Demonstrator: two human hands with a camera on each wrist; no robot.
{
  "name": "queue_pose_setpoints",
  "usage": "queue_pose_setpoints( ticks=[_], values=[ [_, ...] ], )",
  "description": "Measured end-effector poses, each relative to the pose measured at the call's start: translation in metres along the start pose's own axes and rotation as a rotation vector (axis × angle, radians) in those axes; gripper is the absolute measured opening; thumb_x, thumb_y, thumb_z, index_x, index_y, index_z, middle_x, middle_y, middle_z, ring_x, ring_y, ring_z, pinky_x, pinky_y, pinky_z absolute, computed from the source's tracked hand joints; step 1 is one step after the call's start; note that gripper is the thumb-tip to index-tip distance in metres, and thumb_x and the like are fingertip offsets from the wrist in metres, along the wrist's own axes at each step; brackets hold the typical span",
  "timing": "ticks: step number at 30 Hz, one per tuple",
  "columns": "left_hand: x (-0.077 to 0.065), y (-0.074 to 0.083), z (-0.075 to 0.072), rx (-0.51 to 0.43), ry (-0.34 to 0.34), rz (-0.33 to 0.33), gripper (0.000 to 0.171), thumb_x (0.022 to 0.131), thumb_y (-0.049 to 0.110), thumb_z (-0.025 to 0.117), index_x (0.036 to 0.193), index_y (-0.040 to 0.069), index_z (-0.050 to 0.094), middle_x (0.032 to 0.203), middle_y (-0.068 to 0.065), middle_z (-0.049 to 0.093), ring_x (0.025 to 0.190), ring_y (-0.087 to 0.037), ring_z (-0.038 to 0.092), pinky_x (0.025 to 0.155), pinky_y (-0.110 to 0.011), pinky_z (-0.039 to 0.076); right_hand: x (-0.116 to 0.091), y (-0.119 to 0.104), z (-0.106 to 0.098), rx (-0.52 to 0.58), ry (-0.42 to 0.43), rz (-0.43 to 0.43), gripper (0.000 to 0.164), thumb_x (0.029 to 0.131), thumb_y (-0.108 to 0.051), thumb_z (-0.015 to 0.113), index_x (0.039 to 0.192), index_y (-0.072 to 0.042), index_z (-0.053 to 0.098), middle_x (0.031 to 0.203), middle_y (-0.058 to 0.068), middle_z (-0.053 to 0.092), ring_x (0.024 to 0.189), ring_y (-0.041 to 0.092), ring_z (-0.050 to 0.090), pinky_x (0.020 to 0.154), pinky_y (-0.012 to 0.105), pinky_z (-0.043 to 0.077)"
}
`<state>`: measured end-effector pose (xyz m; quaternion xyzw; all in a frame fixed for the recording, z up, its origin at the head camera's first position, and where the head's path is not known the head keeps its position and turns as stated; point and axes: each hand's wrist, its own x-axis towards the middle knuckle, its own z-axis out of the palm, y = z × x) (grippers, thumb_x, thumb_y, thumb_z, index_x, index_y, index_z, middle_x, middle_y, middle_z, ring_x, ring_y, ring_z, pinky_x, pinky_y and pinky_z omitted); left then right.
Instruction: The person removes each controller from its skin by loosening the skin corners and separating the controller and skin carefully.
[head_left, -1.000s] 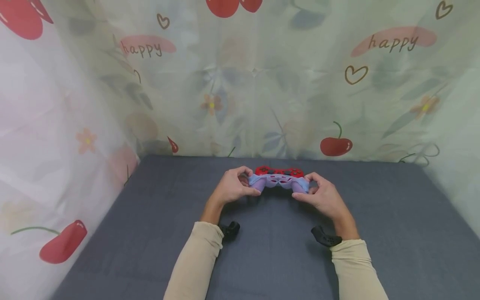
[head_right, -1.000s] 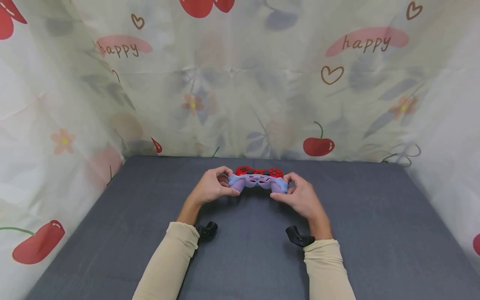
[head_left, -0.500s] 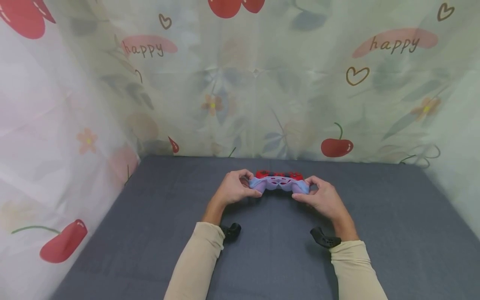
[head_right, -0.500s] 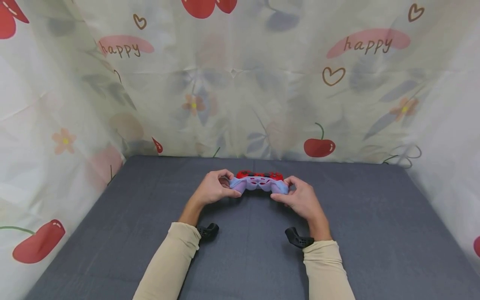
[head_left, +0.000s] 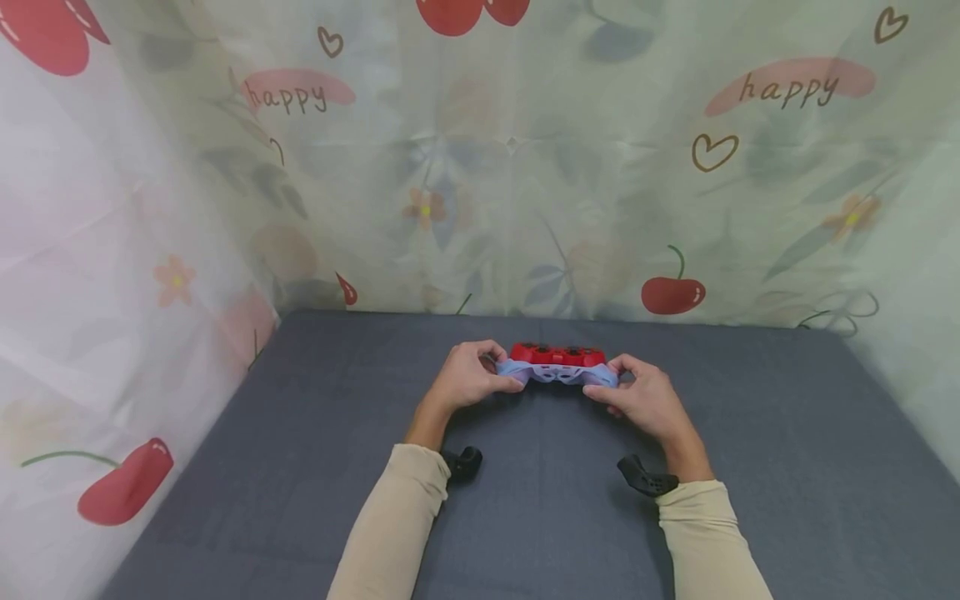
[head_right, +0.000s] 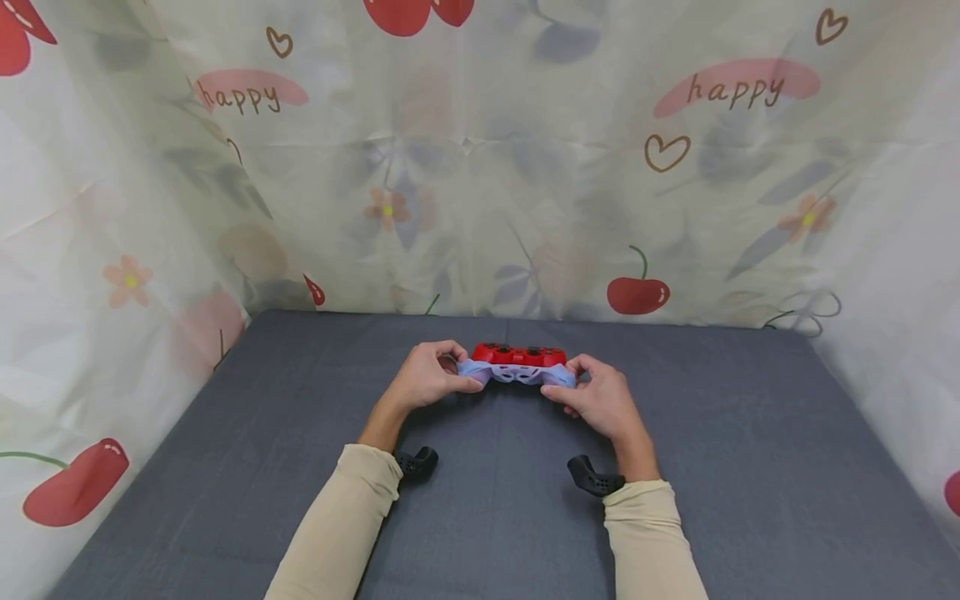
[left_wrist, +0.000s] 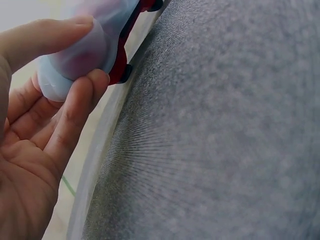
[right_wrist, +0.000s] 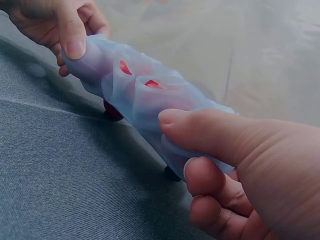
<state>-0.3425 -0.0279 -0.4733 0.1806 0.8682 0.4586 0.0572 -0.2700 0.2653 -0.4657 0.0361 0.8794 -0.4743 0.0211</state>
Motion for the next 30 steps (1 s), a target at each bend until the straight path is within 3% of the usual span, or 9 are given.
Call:
queue_pose_setpoints(
  ticks=[12, 22, 30],
  values=[
    [0.000, 0.009, 0.002, 0.027, 0.007, -0.017, 0.032, 0.074, 0.039, 0.090, 0.088, 0.019, 0.070, 0.075, 0.000, 0.065, 0.071, -0.018, 0.059, 0.059, -0.031, 0.049, 0.002, 0.001, 0.003, -0.043, 0.081, 0.011, 0.039, 0.086, -0.039, 0.082, 0.101, -0.012, 0.058, 0.066, 0.005, 0.065, 0.061, 0.020, 0.063, 0.056, 0.029, 0.048],
    [0.001, 0.010, 0.006, 0.070, 0.030, -0.011, 0.026, 0.077, 0.035, 0.088, 0.085, 0.019, 0.070, 0.073, 0.001, 0.063, 0.069, -0.016, 0.057, 0.060, -0.030, 0.047, 0.002, 0.002, 0.006, -0.064, 0.081, 0.035, 0.037, 0.087, -0.037, 0.081, 0.101, -0.012, 0.057, 0.069, 0.005, 0.065, 0.061, 0.020, 0.063, 0.056, 0.029, 0.047],
    [0.001, 0.011, 0.006, 0.073, 0.030, -0.014, 0.022, 0.081, 0.033, 0.086, 0.084, 0.018, 0.070, 0.070, 0.003, 0.066, 0.066, -0.015, 0.058, 0.059, -0.031, 0.048, 0.004, 0.002, 0.012, -0.005, 0.094, 0.019, 0.035, 0.088, -0.032, 0.081, 0.101, -0.010, 0.057, 0.079, 0.006, 0.073, 0.067, 0.016, 0.071, 0.067, 0.025, 0.056]
  ],
)
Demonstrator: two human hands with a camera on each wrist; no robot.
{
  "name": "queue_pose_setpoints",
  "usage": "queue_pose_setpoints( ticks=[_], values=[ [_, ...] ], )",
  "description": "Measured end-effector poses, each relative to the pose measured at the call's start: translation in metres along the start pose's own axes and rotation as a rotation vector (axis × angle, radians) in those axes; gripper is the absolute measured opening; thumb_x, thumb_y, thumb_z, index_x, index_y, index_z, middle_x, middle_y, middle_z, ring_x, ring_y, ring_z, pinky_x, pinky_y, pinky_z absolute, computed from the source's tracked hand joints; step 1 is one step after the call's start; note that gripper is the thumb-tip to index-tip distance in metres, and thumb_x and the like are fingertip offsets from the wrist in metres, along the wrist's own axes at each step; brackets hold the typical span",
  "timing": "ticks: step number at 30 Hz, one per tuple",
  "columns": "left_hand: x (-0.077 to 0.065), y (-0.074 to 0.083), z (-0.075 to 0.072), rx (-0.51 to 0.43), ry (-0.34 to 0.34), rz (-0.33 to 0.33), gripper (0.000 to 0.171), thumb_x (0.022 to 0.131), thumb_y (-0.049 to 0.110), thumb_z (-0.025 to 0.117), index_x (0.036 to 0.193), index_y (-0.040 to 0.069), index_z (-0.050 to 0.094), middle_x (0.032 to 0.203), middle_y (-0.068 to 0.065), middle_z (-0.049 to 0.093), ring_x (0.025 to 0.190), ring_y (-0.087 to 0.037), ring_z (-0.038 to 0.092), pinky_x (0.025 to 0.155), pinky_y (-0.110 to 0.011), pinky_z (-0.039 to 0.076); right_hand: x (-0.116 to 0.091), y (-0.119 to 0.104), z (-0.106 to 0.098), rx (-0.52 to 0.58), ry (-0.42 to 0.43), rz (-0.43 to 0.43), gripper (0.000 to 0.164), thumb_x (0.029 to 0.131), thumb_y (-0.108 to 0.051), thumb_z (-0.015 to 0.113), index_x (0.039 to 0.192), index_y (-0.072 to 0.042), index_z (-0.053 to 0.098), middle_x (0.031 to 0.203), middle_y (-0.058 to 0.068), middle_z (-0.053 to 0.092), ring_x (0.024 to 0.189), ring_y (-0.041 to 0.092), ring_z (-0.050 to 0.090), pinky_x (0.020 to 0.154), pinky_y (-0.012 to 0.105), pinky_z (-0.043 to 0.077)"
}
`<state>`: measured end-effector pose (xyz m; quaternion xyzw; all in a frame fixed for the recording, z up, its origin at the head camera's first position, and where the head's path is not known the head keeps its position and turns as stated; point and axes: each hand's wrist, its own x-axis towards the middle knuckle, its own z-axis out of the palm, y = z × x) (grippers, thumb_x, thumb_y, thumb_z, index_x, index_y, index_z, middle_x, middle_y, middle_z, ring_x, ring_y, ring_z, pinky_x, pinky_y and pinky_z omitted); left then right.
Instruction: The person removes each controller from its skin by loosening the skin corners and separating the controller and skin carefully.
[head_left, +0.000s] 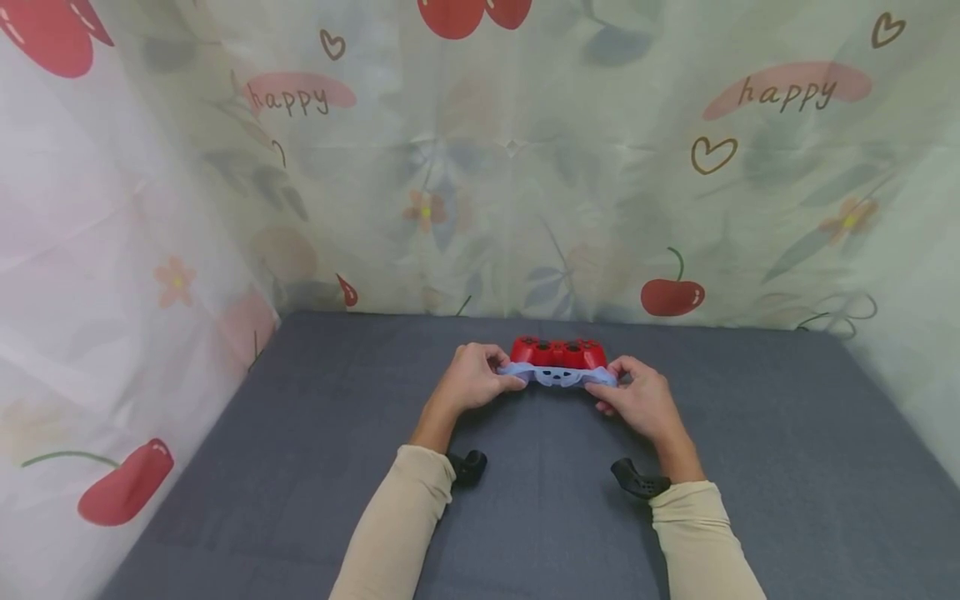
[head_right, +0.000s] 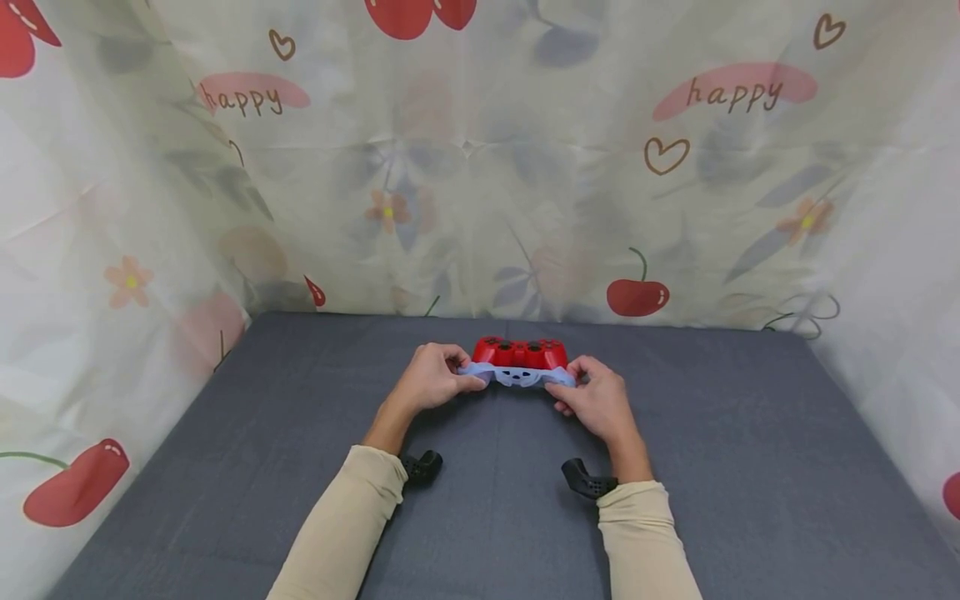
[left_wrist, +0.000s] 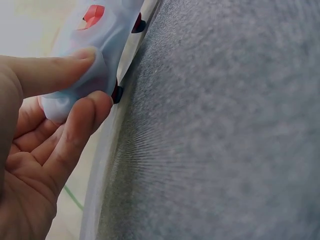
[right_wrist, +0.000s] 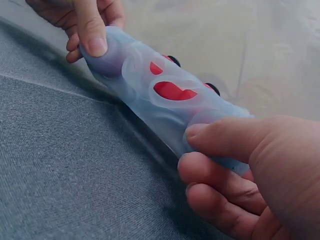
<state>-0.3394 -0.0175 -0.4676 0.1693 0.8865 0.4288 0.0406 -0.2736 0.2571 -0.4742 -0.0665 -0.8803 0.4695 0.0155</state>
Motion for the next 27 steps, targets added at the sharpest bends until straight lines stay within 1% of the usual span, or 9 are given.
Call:
queue_pose_setpoints(
  ticks=[6, 10, 12, 17, 22, 25, 27],
  values=[
    [0.001, 0.001, 0.000, -0.036, 0.007, -0.019, 0.018, 0.084, 0.027, 0.083, 0.090, 0.014, 0.071, 0.071, 0.002, 0.072, 0.064, -0.012, 0.069, 0.062, -0.031, 0.052, 0.000, -0.001, 0.003, 0.016, 0.009, -0.033, 0.031, 0.089, -0.027, 0.080, 0.099, -0.009, 0.056, 0.092, 0.012, 0.074, 0.069, 0.014, 0.073, 0.070, 0.023, 0.057],
    [0.001, -0.002, 0.002, -0.059, 0.007, -0.018, 0.017, 0.085, 0.025, 0.081, 0.091, 0.013, 0.071, 0.071, 0.001, 0.073, 0.064, -0.011, 0.071, 0.063, -0.030, 0.054, 0.000, 0.000, 0.006, 0.024, 0.022, -0.060, 0.028, 0.090, -0.021, 0.079, 0.098, -0.007, 0.056, 0.103, 0.015, 0.071, 0.070, 0.013, 0.074, 0.068, 0.021, 0.059],
    [0.002, -0.003, 0.003, -0.077, -0.003, -0.015, 0.016, 0.085, 0.024, 0.081, 0.090, 0.013, 0.072, 0.072, 0.000, 0.073, 0.064, -0.011, 0.072, 0.063, -0.030, 0.054, 0.000, 0.000, 0.007, 0.029, 0.022, -0.077, 0.026, 0.090, -0.018, 0.078, 0.098, -0.006, 0.057, 0.101, 0.015, 0.072, 0.070, 0.013, 0.074, 0.067, 0.021, 0.060],
    [0.003, -0.004, 0.003, -0.133, -0.030, -0.010, 0.014, 0.085, 0.020, 0.080, 0.088, 0.011, 0.071, 0.076, -0.003, 0.074, 0.064, -0.013, 0.074, 0.063, -0.028, 0.056, 0.000, -0.008, 0.011, 0.026, -0.007, -0.096, 0.022, 0.091, -0.015, 0.076, 0.100, -0.004, 0.059, 0.089, 0.015, 0.075, 0.069, 0.013, 0.073, 0.066, 0.022, 0.060],
    [0.001, 0.001, -0.005, -0.177, -0.060, -0.003, 0.014, 0.085, 0.017, 0.080, 0.090, 0.008, 0.071, 0.081, -0.006, 0.075, 0.067, -0.017, 0.076, 0.061, -0.026, 0.055, 0.000, -0.008, 0.011, 0.040, -0.016, -0.098, 0.023, 0.091, -0.015, 0.076, 0.104, -0.003, 0.060, 0.091, 0.016, 0.075, 0.069, 0.014, 0.072, 0.067, 0.026, 0.062],
    [0.000, 0.004, -0.009, -0.180, -0.079, -0.002, 0.015, 0.086, 0.018, 0.080, 0.093, 0.007, 0.072, 0.084, -0.006, 0.075, 0.068, -0.017, 0.076, 0.061, -0.027, 0.054, 0.000, -0.010, 0.008, 0.039, -0.018, -0.100, 0.024, 0.091, -0.017, 0.076, 0.105, -0.004, 0.060, 0.094, 0.016, 0.074, 0.070, 0.014, 0.072, 0.069, 0.026, 0.062],
    [-0.001, 0.007, -0.011, -0.166, -0.073, 0.000, 0.015, 0.087, 0.018, 0.079, 0.095, 0.008, 0.072, 0.085, -0.006, 0.075, 0.069, -0.015, 0.073, 0.062, -0.027, 0.054, -0.001, -0.011, 0.006, 0.030, -0.019, -0.099, 0.025, 0.092, -0.018, 0.075, 0.106, -0.006, 0.059, 0.097, 0.016, 0.073, 0.071, 0.015, 0.072, 0.070, 0.026, 0.061]
  ],
)
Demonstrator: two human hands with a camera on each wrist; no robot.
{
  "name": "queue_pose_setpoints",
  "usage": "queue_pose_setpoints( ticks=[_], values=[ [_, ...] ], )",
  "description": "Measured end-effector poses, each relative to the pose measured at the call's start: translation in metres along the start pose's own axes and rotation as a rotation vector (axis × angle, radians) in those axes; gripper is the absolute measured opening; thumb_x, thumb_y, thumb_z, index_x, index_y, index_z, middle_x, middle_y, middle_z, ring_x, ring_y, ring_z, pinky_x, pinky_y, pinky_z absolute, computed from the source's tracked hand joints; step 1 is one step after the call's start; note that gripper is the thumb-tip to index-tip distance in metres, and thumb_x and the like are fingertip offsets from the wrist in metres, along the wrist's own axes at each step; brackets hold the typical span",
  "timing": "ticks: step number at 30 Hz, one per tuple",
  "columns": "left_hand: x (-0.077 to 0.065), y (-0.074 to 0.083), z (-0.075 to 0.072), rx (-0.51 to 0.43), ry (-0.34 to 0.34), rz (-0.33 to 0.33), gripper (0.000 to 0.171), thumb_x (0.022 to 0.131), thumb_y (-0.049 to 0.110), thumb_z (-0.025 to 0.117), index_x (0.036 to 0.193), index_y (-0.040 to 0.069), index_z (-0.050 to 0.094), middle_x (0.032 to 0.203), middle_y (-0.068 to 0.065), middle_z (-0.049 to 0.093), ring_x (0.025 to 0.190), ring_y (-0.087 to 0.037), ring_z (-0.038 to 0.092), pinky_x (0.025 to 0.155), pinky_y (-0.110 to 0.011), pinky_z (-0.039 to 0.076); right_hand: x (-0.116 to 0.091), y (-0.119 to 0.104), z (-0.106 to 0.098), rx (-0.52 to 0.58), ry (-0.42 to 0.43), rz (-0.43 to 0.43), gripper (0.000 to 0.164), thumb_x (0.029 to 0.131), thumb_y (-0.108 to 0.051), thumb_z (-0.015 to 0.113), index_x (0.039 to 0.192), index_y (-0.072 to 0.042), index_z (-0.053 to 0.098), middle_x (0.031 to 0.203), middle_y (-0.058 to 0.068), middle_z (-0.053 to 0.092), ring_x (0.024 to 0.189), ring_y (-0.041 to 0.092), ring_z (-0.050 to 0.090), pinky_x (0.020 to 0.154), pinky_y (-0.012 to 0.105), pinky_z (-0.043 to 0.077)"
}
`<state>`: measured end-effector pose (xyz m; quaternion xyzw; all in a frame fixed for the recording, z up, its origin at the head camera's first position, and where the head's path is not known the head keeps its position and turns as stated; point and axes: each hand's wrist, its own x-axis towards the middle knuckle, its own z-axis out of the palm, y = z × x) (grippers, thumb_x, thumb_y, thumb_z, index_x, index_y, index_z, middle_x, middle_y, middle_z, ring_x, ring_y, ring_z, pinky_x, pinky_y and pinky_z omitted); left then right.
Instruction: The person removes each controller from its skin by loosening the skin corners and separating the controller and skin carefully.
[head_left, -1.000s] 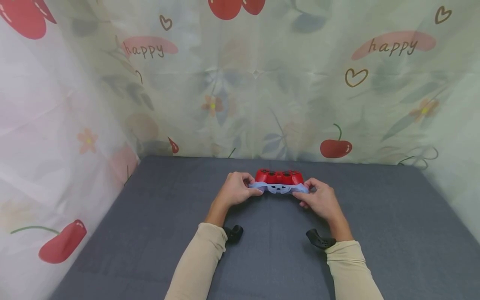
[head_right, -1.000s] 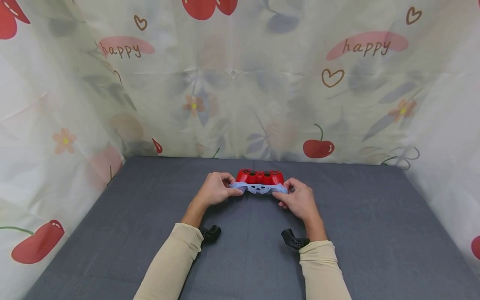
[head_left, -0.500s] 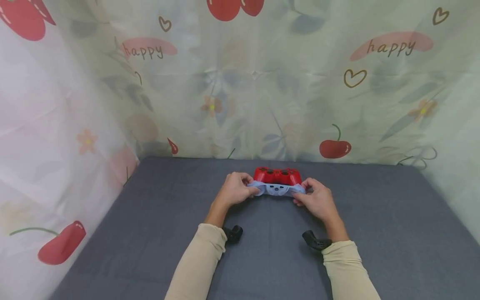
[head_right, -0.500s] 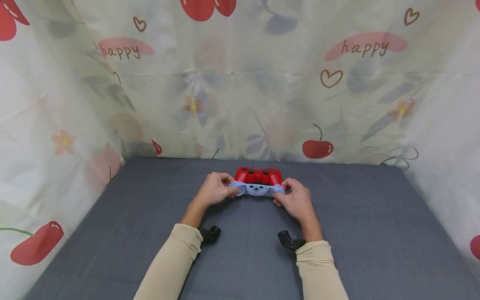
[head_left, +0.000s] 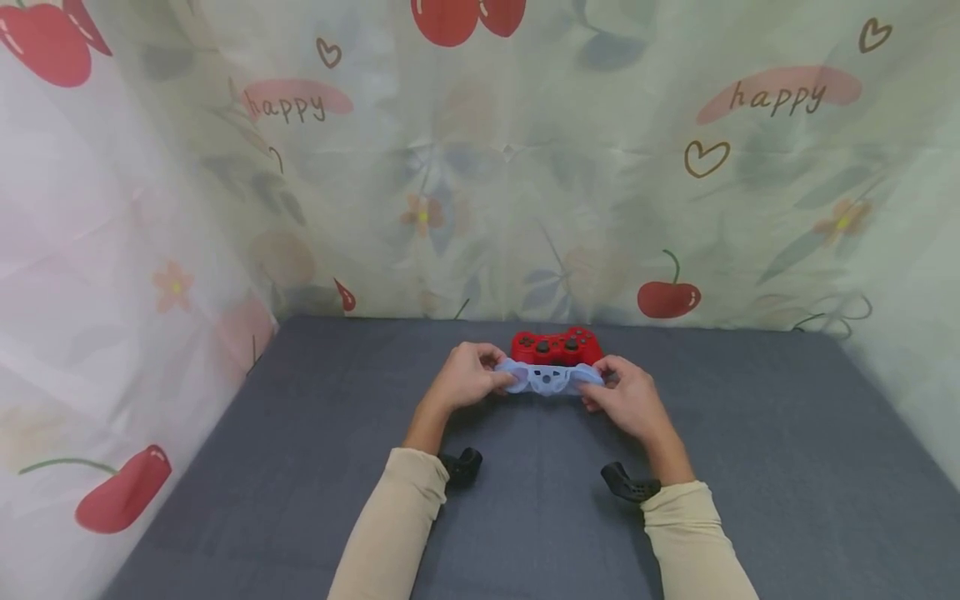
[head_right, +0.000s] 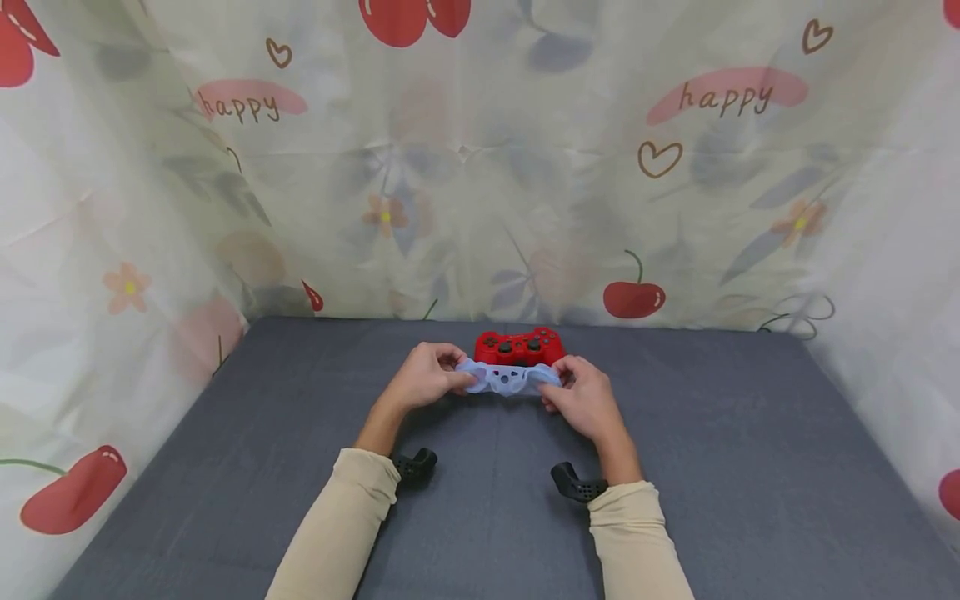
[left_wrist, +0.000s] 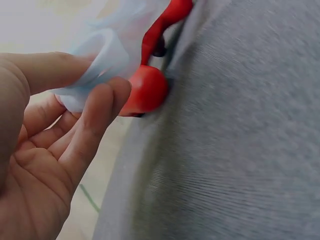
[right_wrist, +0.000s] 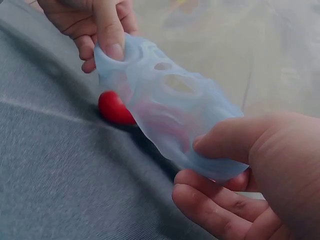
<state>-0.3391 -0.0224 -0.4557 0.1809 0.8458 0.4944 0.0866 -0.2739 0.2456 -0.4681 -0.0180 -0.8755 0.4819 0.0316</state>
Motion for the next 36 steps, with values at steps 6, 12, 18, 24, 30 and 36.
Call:
queue_pose_setpoints(
  ticks=[6, 12, 18, 24, 30, 36],
  values=[
    [-0.001, 0.011, -0.007, 0.028, 0.057, 0.015, 0.018, 0.087, 0.018, 0.078, 0.101, 0.009, 0.073, 0.090, -0.005, 0.076, 0.076, -0.013, 0.068, 0.069, -0.027, 0.056, -0.002, -0.012, -0.008, 0.014, 0.009, 0.002, 0.027, 0.093, -0.018, 0.072, 0.111, -0.008, 0.055, 0.107, 0.015, 0.065, 0.075, 0.018, 0.072, 0.072, 0.026, 0.055],
    [-0.005, 0.020, -0.016, -0.014, 0.074, 0.022, 0.016, 0.089, 0.016, 0.077, 0.104, 0.012, 0.071, 0.098, -0.005, 0.075, 0.089, -0.018, 0.072, 0.076, -0.033, 0.059, -0.006, -0.026, -0.016, 0.056, -0.012, -0.028, 0.034, 0.095, -0.012, 0.068, 0.124, -0.006, 0.052, 0.114, 0.016, 0.058, 0.073, 0.019, 0.065, 0.071, 0.026, 0.055],
    [-0.009, 0.024, -0.022, -0.031, 0.107, 0.057, 0.018, 0.090, 0.011, 0.077, 0.106, 0.014, 0.071, 0.105, -0.004, 0.073, 0.094, -0.020, 0.072, 0.078, -0.033, 0.060, -0.010, -0.031, -0.023, 0.075, -0.026, -0.060, 0.041, 0.097, -0.009, 0.067, 0.135, -0.006, 0.053, 0.133, 0.019, 0.056, 0.074, 0.013, 0.064, 0.073, 0.028, 0.058],
    [-0.010, 0.027, -0.027, -0.055, 0.191, 0.131, 0.022, 0.089, 0.006, 0.077, 0.109, 0.014, 0.072, 0.110, -0.005, 0.073, 0.087, -0.018, 0.072, 0.073, -0.030, 0.057, -0.012, -0.037, -0.025, 0.079, -0.057, -0.118, 0.049, 0.098, -0.007, 0.066, 0.144, -0.004, 0.050, 0.136, 0.022, 0.056, 0.077, 0.016, 0.064, 0.073, 0.028, 0.057],
    [-0.009, 0.027, -0.028, -0.144, 0.220, 0.217, 0.035, 0.089, -0.001, 0.075, 0.119, 0.014, 0.071, 0.119, -0.007, 0.073, 0.088, -0.019, 0.072, 0.080, -0.030, 0.061, -0.016, -0.046, -0.024, 0.076, -0.124, -0.159, 0.055, 0.099, -0.006, 0.063, 0.150, -0.011, 0.041, 0.134, 0.022, 0.055, 0.090, 0.029, 0.063, 0.079, 0.029, 0.057],
    [-0.010, 0.029, -0.027, -0.259, 0.205, 0.273, 0.038, 0.088, -0.004, 0.074, 0.123, 0.012, 0.071, 0.125, -0.008, 0.072, 0.099, -0.026, 0.073, 0.087, -0.032, 0.061, -0.019, -0.052, -0.025, 0.097, -0.135, -0.179, 0.061, 0.098, -0.005, 0.063, 0.152, -0.009, 0.033, 0.143, 0.021, 0.051, 0.114, 0.034, 0.058, 0.086, 0.025, 0.054]
  ],
)
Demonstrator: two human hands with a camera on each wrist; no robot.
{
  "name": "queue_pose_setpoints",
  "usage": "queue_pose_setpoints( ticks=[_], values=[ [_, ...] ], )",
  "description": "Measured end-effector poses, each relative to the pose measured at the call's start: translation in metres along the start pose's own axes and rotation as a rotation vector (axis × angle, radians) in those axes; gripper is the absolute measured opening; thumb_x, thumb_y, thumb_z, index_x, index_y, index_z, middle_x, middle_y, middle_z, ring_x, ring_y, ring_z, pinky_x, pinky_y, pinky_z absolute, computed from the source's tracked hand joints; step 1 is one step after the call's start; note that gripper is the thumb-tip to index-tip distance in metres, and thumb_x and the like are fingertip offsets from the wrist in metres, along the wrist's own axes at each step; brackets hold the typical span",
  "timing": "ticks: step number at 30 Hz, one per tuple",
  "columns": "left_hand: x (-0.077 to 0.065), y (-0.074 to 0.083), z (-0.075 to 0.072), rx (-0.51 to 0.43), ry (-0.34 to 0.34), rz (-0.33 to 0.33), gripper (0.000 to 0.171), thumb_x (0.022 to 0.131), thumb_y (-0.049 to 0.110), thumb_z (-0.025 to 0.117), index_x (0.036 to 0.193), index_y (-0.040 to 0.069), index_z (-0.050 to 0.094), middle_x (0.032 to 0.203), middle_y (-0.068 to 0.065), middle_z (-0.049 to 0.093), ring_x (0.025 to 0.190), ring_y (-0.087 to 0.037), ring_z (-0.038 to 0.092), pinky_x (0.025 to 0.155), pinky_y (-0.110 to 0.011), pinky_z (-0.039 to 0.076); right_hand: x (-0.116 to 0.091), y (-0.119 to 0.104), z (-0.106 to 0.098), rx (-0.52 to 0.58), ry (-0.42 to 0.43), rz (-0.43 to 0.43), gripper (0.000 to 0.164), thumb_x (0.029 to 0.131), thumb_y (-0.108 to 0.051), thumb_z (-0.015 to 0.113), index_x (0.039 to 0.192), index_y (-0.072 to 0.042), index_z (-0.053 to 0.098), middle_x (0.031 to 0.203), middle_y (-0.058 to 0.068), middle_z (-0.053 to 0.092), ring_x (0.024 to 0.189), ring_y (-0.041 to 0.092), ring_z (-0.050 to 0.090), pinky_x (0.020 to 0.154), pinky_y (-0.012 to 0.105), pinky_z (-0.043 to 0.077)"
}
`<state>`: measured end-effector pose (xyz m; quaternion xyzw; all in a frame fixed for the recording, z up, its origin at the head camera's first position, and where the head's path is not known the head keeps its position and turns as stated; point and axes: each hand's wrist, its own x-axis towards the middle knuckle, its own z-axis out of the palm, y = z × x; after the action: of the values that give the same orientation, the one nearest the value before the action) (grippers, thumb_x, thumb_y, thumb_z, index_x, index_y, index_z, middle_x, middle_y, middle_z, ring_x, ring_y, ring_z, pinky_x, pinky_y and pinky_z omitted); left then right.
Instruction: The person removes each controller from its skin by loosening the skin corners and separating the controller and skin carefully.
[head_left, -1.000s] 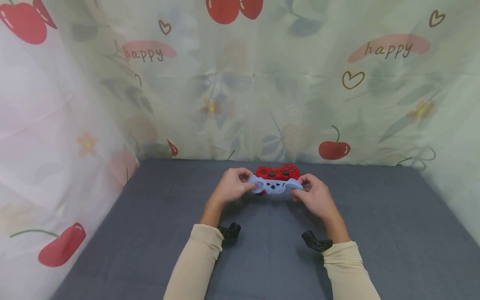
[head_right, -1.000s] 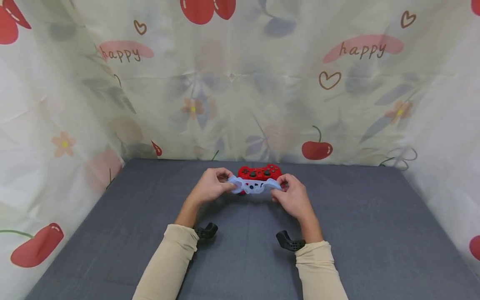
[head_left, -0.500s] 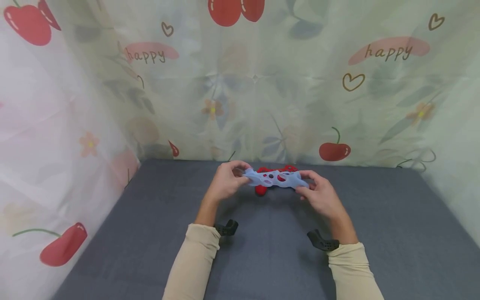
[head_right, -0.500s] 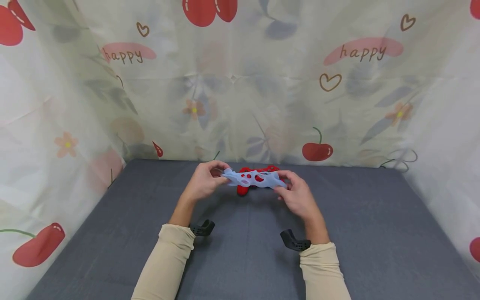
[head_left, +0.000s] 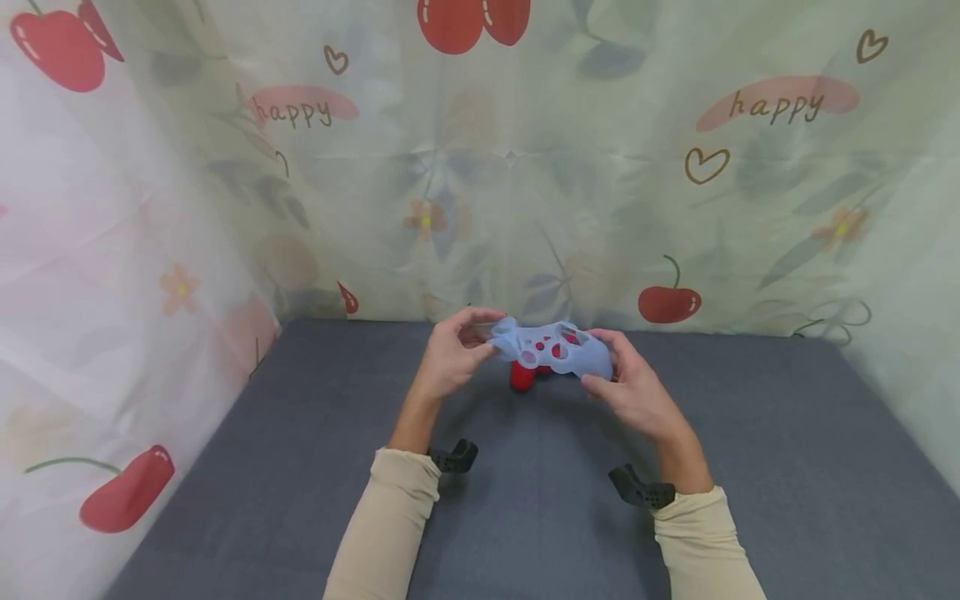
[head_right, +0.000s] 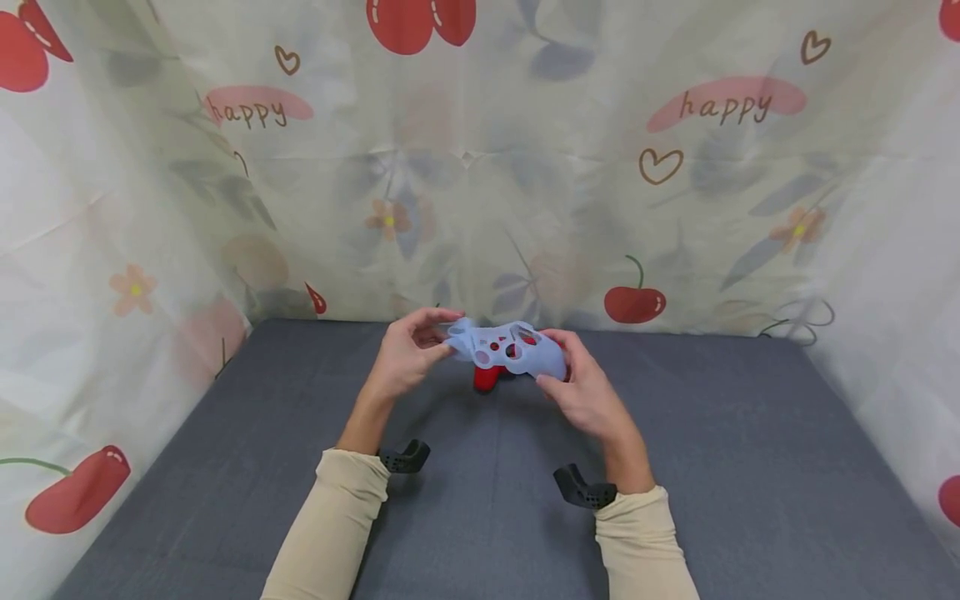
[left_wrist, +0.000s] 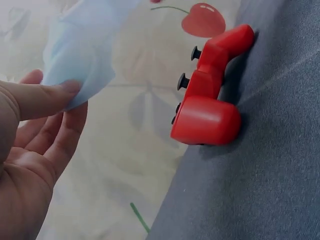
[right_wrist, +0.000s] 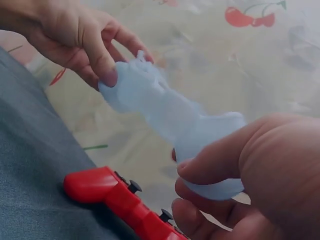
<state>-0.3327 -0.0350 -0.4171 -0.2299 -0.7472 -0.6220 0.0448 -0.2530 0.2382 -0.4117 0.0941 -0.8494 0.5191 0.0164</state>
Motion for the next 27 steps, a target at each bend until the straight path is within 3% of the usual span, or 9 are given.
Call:
queue_pose_setpoints(
  ticks=[7, 11, 15, 18, 22, 24, 27],
  values=[
    [-0.002, 0.006, 0.002, -0.110, -0.022, 0.031, 0.041, 0.090, -0.006, 0.070, 0.127, 0.012, 0.068, 0.133, -0.007, 0.069, 0.110, -0.028, 0.071, 0.095, -0.036, 0.059, 0.000, -0.002, 0.002, 0.080, 0.008, -0.002, 0.073, 0.095, -0.012, 0.070, 0.152, -0.010, 0.025, 0.150, 0.020, 0.050, 0.128, 0.037, 0.056, 0.093, 0.025, 0.055],
    [-0.002, 0.008, 0.000, -0.119, -0.035, 0.033, 0.043, 0.091, -0.006, 0.068, 0.129, 0.012, 0.066, 0.136, -0.006, 0.067, 0.111, -0.028, 0.071, 0.094, -0.034, 0.059, 0.001, -0.005, 0.003, 0.101, 0.056, 0.007, 0.069, 0.097, -0.014, 0.070, 0.151, -0.011, 0.028, 0.151, 0.018, 0.050, 0.128, 0.036, 0.059, 0.094, 0.026, 0.057],
    [-0.001, 0.009, -0.001, -0.125, -0.010, 0.035, 0.043, 0.089, -0.008, 0.069, 0.127, 0.012, 0.068, 0.135, -0.005, 0.068, 0.111, -0.034, 0.071, 0.090, -0.031, 0.060, 0.000, -0.009, 0.000, 0.115, 0.095, 0.009, 0.064, 0.099, -0.011, 0.066, 0.152, -0.009, 0.029, 0.153, 0.018, 0.048, 0.121, 0.037, 0.061, 0.087, 0.019, 0.056],
    [0.000, 0.009, -0.001, -0.107, 0.062, 0.049, 0.042, 0.087, -0.009, 0.070, 0.123, 0.013, 0.070, 0.127, -0.008, 0.072, 0.104, -0.032, 0.072, 0.086, -0.028, 0.060, -0.001, -0.011, -0.001, 0.139, 0.095, -0.011, 0.063, 0.099, -0.006, 0.063, 0.152, -0.008, 0.028, 0.154, 0.019, 0.045, 0.116, 0.038, 0.061, 0.083, 0.017, 0.055],
    [0.001, 0.008, 0.002, -0.053, 0.181, 0.066, 0.032, 0.085, -0.007, 0.074, 0.113, 0.009, 0.071, 0.108, -0.016, 0.073, 0.089, -0.018, 0.069, 0.079, -0.022, 0.058, -0.001, -0.012, 0.000, 0.155, 0.109, -0.046, 0.061, 0.100, -0.003, 0.060, 0.151, -0.007, 0.027, 0.156, 0.018, 0.043, 0.112, 0.038, 0.060, 0.084, 0.016, 0.054],
    [0.002, 0.008, 0.003, -0.042, 0.196, 0.064, 0.026, 0.085, -0.006, 0.074, 0.108, 0.005, 0.071, 0.101, -0.017, 0.071, 0.085, -0.014, 0.067, 0.078, -0.020, 0.056, -0.001, -0.013, 0.001, 0.156, 0.120, -0.057, 0.061, 0.100, -0.002, 0.060, 0.151, -0.007, 0.027, 0.157, 0.017, 0.042, 0.112, 0.037, 0.059, 0.084, 0.015, 0.054],
    [0.002, 0.007, 0.005, -0.070, 0.144, 0.045, 0.016, 0.086, -0.009, 0.070, 0.100, -0.002, 0.067, 0.098, -0.013, 0.068, 0.089, -0.013, 0.066, 0.080, -0.020, 0.054, -0.002, -0.015, 0.003, 0.153, 0.133, -0.069, 0.061, 0.100, -0.002, 0.060, 0.151, -0.008, 0.027, 0.156, 0.016, 0.043, 0.113, 0.038, 0.060, 0.084, 0.016, 0.054]
  ],
)
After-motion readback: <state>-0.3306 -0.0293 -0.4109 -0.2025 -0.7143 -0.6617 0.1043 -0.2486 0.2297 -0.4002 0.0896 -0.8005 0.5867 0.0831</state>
